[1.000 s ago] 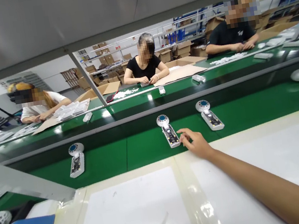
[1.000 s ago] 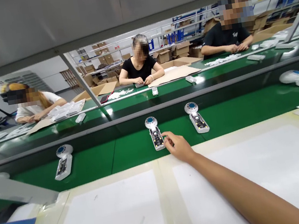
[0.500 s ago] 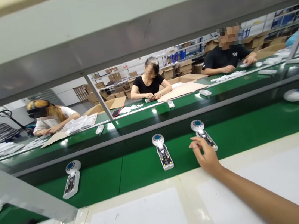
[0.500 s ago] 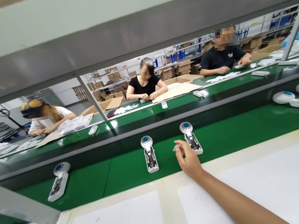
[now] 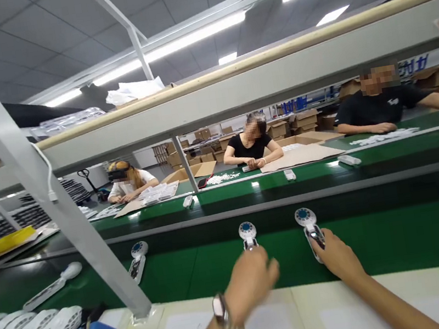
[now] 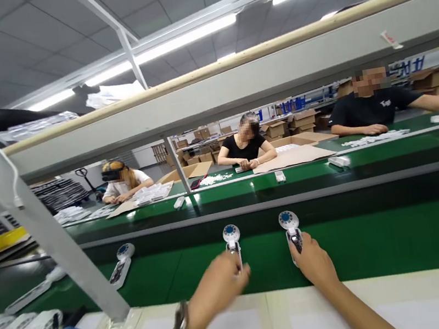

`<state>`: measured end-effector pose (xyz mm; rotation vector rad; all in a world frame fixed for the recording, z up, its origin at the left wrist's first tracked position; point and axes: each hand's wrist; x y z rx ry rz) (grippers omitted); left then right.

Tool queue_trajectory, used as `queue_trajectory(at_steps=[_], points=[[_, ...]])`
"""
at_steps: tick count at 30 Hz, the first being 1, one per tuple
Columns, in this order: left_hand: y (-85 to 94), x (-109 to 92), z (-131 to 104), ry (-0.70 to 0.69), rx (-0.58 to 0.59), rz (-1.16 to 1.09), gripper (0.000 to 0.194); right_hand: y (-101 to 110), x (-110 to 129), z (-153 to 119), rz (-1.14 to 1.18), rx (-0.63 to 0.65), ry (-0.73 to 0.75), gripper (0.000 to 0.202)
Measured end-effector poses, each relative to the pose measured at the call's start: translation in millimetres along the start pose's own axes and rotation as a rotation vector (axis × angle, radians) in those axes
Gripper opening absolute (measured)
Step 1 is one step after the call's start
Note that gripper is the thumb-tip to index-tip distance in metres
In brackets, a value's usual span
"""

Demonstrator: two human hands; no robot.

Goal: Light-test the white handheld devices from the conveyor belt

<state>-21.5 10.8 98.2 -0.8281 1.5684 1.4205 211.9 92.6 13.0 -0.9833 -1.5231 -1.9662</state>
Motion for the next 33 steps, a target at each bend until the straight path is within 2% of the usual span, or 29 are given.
queue_trajectory(at_steps=[1,2,4,6,8,11,13,16,21,25,33], points=[[6.1,4,14,0.053,-0.15,0.029,0.034,-3,4,-1,0.028,0.023,-0.018,0.05],[10.4,9,27,0.08,-0.218,0.051,0.032,-5,8,-2,0.063,0.046,-0.041,0.056],[13.6,21,45,0.12,-0.293,0.05,0.028,-8,13,-2,0.162,0.106,-0.093,0.061],[12.4,34,57,0.166,-0.323,0.01,0.033,-7,16,-3,0.304,0.203,-0.131,0.052],[10.6,44,66,0.205,-0.306,-0.069,0.041,-4,18,-7,0.47,0.318,-0.139,0.041],[8.9,50,73,0.247,-0.215,-0.251,0.044,0,22,-20,0.684,0.469,-0.119,0.031],[4.5,50,71,0.262,-0.128,-0.397,0.045,1,26,-29,0.773,0.559,-0.109,0.03],[-12.3,47,59,0.241,-0.036,-0.593,0.051,0,29,-38,0.913,0.667,-0.127,0.033],[-40.2,46,40,0.227,0.023,-0.824,0.043,-5,28,-43,0.975,0.668,-0.231,0.021],[-40.6,44,37,0.207,0.045,-0.975,0.039,-5,29,-43,0.946,0.675,-0.222,0.031],[-42.6,48,37,0.214,0.054,-0.981,0.038,-4,31,-43,0.88,0.695,-0.201,0.042]])
Point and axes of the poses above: each hand's wrist, its own z-axis towards the middle knuckle, its own y-axis out of the back of the hand, x = y × z, and after that the axes turned 8 degrees about -z, right-handed
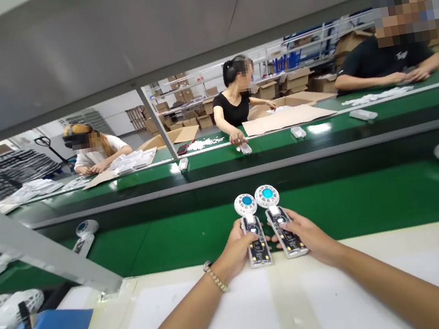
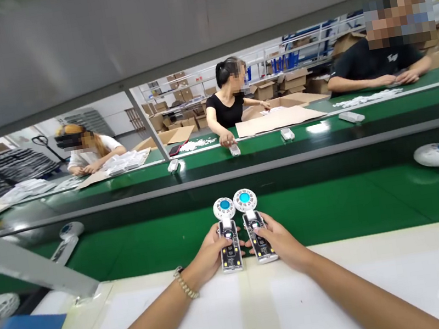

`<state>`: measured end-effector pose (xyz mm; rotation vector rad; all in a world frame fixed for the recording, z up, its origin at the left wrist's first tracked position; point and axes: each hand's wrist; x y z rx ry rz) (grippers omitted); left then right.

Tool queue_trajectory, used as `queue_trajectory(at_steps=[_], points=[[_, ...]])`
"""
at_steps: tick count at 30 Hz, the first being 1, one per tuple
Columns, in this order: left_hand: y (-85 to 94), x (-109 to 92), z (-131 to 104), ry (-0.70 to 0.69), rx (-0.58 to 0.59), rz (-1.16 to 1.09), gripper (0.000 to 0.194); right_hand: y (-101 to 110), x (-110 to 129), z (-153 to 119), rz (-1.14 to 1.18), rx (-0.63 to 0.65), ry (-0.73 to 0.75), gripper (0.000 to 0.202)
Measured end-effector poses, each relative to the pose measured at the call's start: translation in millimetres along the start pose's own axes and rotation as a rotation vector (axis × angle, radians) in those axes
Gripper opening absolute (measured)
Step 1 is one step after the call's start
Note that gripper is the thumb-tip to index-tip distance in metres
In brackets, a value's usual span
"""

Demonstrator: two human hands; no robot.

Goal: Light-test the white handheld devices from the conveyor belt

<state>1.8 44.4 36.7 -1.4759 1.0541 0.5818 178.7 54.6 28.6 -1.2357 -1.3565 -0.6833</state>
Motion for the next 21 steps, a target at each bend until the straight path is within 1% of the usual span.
queue_trajectory(at_steps=[6,10,12,16,21], points=[[0.8,1.3,0.6,-0.01,-0.01,0.015,0.04,0.2,1.0,0.5,-0.041,0.005,0.003,0.043],[-1.0,-2.0,-1.5,-0.004,-0.031,0.004,0.039,1.8,1.8,-1.4,-0.075,0.062,0.025,0.05],[-1.7,-3.6,-2.6,-0.013,-0.021,-0.004,0.04,2.4,2.1,-2.3,-0.098,0.07,0.034,0.051],[-2.9,-4.9,-3.9,-0.025,0.0,-0.019,0.042,2.2,2.6,-2.9,-0.087,0.043,0.028,0.05],[-2.8,-5.8,-5.1,-0.044,0.036,-0.028,0.046,0.9,2.8,-3.2,-0.084,0.059,0.048,0.05]])
Point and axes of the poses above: each hand's wrist, its own z-axis towards the middle knuckle, its own y-axis out of the back of the hand, x = y × z, and after that the axes turned 8 degrees about -z, right-handed
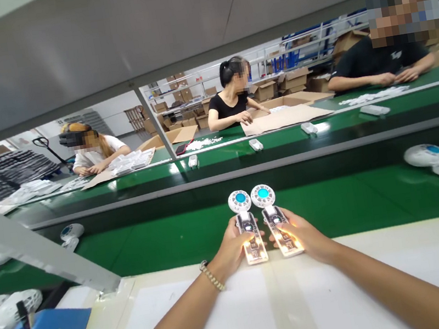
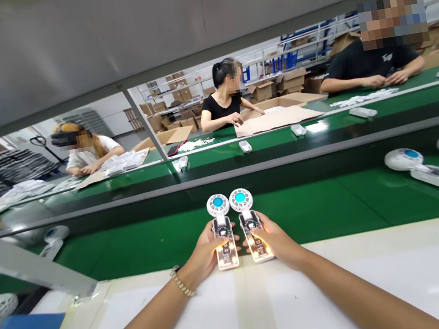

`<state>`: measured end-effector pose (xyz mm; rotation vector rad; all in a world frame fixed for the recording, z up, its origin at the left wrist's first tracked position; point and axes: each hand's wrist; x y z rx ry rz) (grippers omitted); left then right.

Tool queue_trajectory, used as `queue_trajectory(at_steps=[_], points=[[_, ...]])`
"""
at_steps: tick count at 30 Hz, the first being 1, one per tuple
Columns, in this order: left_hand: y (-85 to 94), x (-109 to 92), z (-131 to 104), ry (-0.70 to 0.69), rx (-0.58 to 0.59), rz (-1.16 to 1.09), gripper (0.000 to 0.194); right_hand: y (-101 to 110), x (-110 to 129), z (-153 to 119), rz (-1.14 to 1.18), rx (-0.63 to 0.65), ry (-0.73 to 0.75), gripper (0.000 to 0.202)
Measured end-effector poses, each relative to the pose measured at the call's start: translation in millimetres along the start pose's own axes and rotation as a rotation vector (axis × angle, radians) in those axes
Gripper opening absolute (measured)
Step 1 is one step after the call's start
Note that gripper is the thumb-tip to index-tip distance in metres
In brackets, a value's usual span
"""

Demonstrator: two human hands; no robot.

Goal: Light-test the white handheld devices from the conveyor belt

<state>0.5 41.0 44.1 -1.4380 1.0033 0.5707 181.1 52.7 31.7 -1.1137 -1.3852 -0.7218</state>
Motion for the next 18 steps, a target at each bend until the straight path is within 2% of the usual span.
queue_trajectory(at_steps=[8,18], points=[[-0.4,-0.6,-1.2,-0.005,0.008,0.024,0.047,0.6,-1.2,-1.0,0.002,-0.004,0.007,0.051],[3.4,2.1,-0.4,0.02,0.051,0.039,0.046,-2.0,-0.8,-0.2,0.018,-0.072,-0.065,0.055]])
Point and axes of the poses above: each hand's wrist, its own z-axis towards the middle knuckle, its own y-axis out of the back of the hand, x = y × z, and after that the axes turned 8 degrees about -z, right-handed
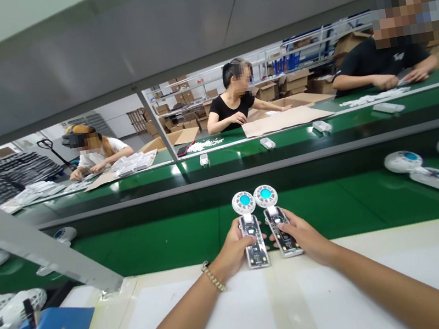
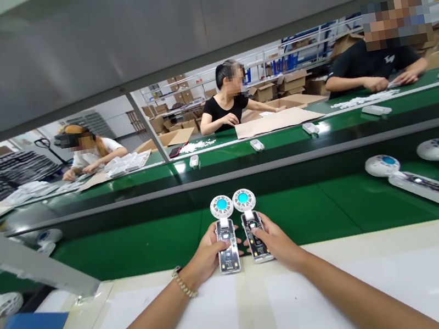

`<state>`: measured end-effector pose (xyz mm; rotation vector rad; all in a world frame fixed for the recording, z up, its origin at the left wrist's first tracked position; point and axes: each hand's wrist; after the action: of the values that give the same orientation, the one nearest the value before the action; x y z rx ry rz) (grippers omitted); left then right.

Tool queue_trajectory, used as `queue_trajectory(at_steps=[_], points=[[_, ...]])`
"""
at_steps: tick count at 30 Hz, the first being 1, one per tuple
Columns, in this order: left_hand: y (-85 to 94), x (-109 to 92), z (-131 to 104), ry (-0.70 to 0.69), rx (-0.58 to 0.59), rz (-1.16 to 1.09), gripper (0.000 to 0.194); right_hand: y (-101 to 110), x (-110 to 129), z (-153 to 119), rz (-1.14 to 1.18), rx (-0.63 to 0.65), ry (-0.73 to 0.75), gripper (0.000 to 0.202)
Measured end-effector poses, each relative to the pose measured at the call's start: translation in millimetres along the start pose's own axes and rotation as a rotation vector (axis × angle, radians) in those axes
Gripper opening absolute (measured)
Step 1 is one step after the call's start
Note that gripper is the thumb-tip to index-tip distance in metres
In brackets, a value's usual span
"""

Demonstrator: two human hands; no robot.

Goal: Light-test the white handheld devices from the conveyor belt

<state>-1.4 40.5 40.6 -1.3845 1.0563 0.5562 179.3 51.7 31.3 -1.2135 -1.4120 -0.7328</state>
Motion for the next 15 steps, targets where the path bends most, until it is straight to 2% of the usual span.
queue_trajectory(at_steps=[7,12,15], points=[[1.8,1.4,1.1,-0.009,-0.014,-0.006,0.045,-1.7,-0.6,1.6,0.044,0.003,0.035,0.047],[3.2,2.0,1.6,-0.014,-0.028,-0.01,0.044,-0.4,-2.6,1.8,0.054,0.044,0.03,0.05],[5.0,2.5,1.2,-0.014,0.007,-0.004,0.047,1.1,-3.1,0.5,0.055,0.069,0.045,0.055]])
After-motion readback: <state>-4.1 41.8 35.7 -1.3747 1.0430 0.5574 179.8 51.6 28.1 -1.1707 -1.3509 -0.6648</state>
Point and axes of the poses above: each hand's wrist, its own z-axis towards the middle knuckle, its own y-axis out of the back of the hand, x = y × z, and after that the axes turned 8 degrees about -z, right-handed
